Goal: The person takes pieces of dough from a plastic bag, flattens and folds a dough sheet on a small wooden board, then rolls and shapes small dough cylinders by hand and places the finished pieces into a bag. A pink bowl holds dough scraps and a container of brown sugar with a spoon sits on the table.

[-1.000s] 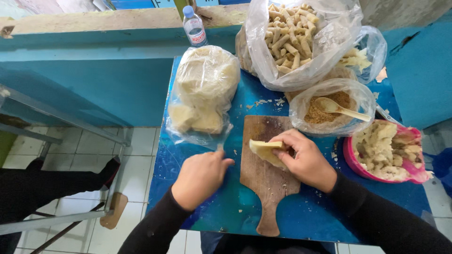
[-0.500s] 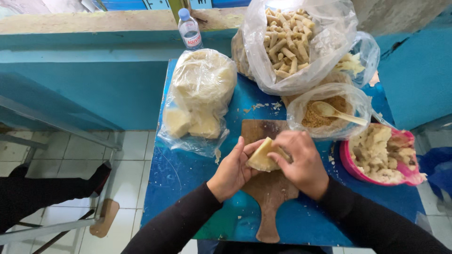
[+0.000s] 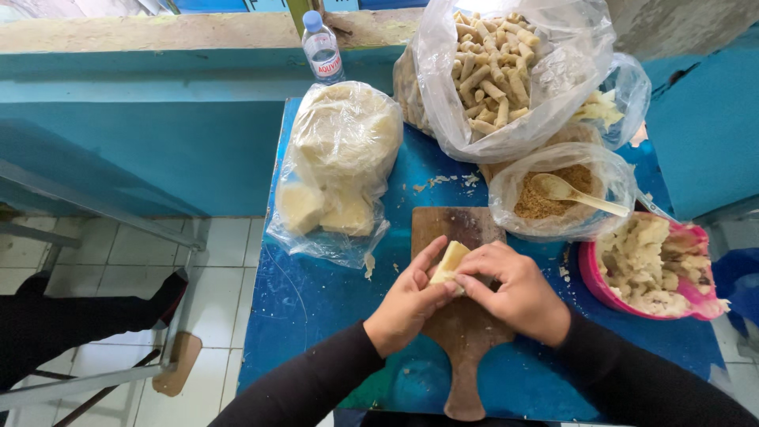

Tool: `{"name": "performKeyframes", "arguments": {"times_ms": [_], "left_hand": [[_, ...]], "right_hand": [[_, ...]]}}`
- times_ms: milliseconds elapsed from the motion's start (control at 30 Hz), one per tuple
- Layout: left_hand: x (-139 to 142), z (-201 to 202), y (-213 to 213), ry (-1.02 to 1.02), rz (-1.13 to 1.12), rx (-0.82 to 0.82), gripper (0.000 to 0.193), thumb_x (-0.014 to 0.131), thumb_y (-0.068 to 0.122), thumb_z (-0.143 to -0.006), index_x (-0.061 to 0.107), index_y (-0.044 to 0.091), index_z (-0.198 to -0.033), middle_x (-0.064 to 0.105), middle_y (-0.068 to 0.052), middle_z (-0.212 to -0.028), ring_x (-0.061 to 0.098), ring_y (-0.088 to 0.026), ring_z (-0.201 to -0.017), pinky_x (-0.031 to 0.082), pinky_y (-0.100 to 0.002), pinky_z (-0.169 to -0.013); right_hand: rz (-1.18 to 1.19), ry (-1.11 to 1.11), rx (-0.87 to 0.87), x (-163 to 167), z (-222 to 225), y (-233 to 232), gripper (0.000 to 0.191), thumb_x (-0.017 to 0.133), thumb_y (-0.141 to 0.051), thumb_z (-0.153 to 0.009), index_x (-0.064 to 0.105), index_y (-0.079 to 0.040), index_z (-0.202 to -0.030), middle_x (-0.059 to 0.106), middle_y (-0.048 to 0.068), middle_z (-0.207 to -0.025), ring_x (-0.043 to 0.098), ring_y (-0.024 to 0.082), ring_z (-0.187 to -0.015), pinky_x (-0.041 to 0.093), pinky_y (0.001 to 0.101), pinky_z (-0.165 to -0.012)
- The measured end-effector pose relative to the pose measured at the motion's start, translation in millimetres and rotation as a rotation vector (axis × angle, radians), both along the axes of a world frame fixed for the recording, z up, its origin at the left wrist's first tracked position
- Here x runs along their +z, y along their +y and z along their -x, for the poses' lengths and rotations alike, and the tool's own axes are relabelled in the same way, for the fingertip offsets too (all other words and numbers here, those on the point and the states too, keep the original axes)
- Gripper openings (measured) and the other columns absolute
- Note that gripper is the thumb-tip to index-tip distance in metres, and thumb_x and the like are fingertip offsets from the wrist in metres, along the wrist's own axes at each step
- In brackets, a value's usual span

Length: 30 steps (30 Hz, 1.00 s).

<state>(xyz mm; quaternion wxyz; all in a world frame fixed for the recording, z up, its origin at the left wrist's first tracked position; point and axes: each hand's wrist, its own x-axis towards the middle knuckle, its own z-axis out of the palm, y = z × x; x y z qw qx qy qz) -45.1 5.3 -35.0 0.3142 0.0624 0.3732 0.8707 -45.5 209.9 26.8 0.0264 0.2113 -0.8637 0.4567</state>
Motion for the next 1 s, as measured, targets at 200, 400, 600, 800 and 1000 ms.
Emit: {"name": "performKeyframes", "arguments": {"times_ms": [200, 400, 600, 800, 1000], "left_hand": [[8, -1, 3, -0.007, 0.009, 0.029, 0.081, 0.053, -0.003, -0.094, 0.020, 0.012, -0.167, 0.056, -0.007, -0.147, 0.060, -0.013, -0.121, 0.051, -0.026, -0.098], [16, 7, 2, -0.010, 0.009, 0.306, 0.077, 0.051, -0.007, -0.088, 0.031, 0.007, -0.161, 0.058, -0.011, -0.144, 0.063, -0.018, -0.123, 0.052, -0.030, -0.101], [11, 10, -3, 0.169, 0.120, 0.644, 0.073, 0.049, -0.007, -0.096, 0.025, 0.009, -0.163, 0.064, -0.017, -0.134, 0.065, -0.020, -0.119, 0.052, -0.031, -0.101], [11, 11, -4, 0.217, 0.155, 0.684, 0.071, 0.048, -0.003, -0.102, 0.018, 0.009, -0.165, 0.063, -0.015, -0.134, 0.064, -0.018, -0.119, 0.051, -0.031, -0.101], [16, 13, -5, 0.262, 0.160, 0.616, 0.071, 0.051, -0.001, -0.103, 0.017, 0.008, -0.165, 0.065, -0.017, -0.132, 0.064, -0.017, -0.117, 0.051, -0.030, -0.102]], "right_hand": [[0.476, -0.504, -0.132, -29, 15, 19, 0.014, 0.066, -0.012, -0.099, 0.072, -0.001, -0.103, 0.073, 0.005, -0.095, 0.064, 0.011, -0.089, 0.053, 0.0270, -0.081], [1.098, -0.411, -0.274, -19, 40, 29, 0.012, 0.058, -0.012, -0.103, 0.064, -0.005, -0.110, 0.072, 0.004, -0.103, 0.068, 0.013, -0.093, 0.054, 0.0291, -0.086], [0.146, 0.154, -0.324, 3, 39, 8, 0.008, 0.067, -0.009, -0.098, 0.069, -0.005, -0.104, 0.073, 0.007, -0.103, 0.067, 0.021, -0.093, 0.055, 0.0330, -0.083], [-0.230, 0.326, -0.090, -9, 20, -29, 0.014, 0.076, -0.012, -0.085, 0.073, -0.006, -0.097, 0.072, 0.010, -0.101, 0.067, 0.032, -0.097, 0.054, 0.0391, -0.084], [-0.107, 0.349, -0.097, 5, 12, -30, 0.037, 0.084, -0.018, -0.077, 0.068, -0.004, -0.106, 0.070, 0.013, -0.107, 0.065, 0.033, -0.100, 0.053, 0.0398, -0.086]]}}
